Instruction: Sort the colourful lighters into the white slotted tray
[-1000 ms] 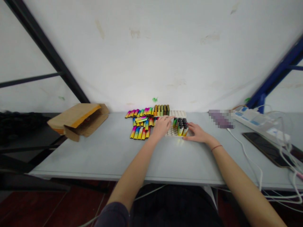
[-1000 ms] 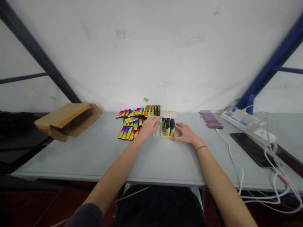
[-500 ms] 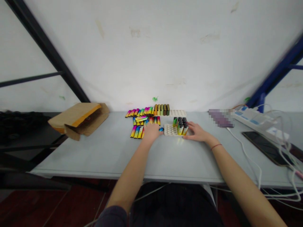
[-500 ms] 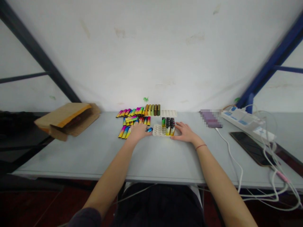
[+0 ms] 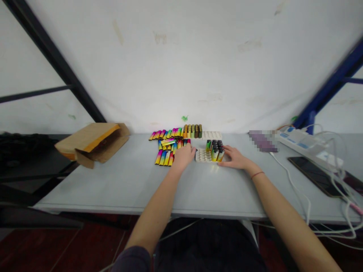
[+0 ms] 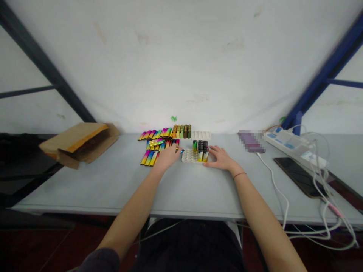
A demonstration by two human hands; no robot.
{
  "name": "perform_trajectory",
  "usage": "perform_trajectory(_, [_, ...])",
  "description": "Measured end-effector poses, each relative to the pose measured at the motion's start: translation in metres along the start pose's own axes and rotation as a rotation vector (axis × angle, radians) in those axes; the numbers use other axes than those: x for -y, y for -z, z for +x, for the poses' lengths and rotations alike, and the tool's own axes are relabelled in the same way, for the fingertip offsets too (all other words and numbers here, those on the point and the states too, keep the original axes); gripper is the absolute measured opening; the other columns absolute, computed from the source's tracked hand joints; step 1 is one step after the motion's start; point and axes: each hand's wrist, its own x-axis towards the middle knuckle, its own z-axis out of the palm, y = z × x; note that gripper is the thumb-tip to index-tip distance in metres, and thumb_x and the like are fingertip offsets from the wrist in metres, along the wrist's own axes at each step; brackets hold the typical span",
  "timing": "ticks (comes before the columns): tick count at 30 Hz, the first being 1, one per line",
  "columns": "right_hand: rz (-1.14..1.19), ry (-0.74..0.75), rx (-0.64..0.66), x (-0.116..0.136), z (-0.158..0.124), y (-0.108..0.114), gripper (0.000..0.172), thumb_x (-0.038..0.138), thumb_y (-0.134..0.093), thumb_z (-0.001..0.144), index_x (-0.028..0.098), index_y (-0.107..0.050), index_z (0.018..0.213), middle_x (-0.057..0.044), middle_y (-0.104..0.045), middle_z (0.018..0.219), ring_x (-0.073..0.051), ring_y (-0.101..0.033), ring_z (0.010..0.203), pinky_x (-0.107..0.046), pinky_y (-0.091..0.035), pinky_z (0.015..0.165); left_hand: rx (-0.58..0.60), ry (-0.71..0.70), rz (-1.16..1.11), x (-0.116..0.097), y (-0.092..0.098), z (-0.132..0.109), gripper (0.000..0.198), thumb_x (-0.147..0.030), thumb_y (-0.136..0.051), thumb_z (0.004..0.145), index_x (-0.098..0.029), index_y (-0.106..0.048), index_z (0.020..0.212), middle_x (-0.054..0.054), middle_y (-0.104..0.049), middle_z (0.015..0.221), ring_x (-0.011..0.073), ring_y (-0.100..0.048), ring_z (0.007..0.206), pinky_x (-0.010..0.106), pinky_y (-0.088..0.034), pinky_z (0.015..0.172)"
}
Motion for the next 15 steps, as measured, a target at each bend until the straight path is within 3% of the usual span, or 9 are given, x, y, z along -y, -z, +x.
perform_trajectory(2, [-0.006,-0.005,0.005,0.001,0.000,0.001,0.085,0.076,-0.069,0.082,0.020,-0.064,0.146,-0.019,-0.051,0.159,-0.045,-0.046,0.146,-0.063,-0.038,0.121,0.058,-0.073,-0.048,0.004,-0.004,0.003,0.029,-0.044,-0.057,0.099,-0.018,-0.071,0.102,0.017,-0.078,0.110,0.0305,-0.072,0.108,0.034,-0.050,0.091])
perform_trajectory(5, [-0.005,0.010,0.000,0.002,0.000,0.001,0.084,0.076,-0.068,0.083,0.021,-0.064,0.145,-0.019,-0.051,0.159,-0.044,-0.047,0.146,-0.062,-0.038,0.121,0.105,-0.134,-0.062,0.012,-0.008,0.007,0.017,-0.037,-0.069,0.091,-0.019,-0.071,0.089,0.015,-0.078,0.106,0.0297,-0.071,0.107,0.033,-0.050,0.091])
perform_trajectory(8, [0.005,0.012,-0.010,0.002,-0.001,0.001,0.083,0.076,-0.069,0.082,0.023,-0.064,0.146,-0.017,-0.052,0.158,-0.045,-0.047,0.146,-0.062,-0.037,0.121,0.130,-0.149,-0.048,0.016,-0.008,0.010,0.014,-0.028,-0.064,0.093,-0.018,-0.070,0.085,0.017,-0.077,0.108,0.0300,-0.071,0.107,0.034,-0.050,0.094])
perform_trajectory(11, [0.011,0.008,0.001,0.002,0.000,0.002,0.082,0.075,-0.069,0.082,0.023,-0.064,0.145,-0.017,-0.052,0.159,-0.045,-0.046,0.146,-0.062,-0.038,0.121,0.072,-0.131,-0.127,0.015,-0.007,0.012,0.017,-0.022,-0.055,0.096,-0.017,-0.069,0.087,0.018,-0.076,0.111,0.0291,-0.070,0.107,0.035,-0.049,0.096])
perform_trajectory(15, [0.008,0.004,0.008,0.003,0.000,0.003,0.082,0.075,-0.070,0.082,0.022,-0.065,0.144,-0.018,-0.051,0.159,-0.045,-0.047,0.146,-0.061,-0.038,0.121,-0.013,-0.046,-0.476,0.012,-0.009,0.018,0.024,-0.022,-0.044,0.098,-0.019,-0.063,0.083,0.011,-0.074,0.096,0.0217,-0.070,0.086,0.030,-0.051,0.082])
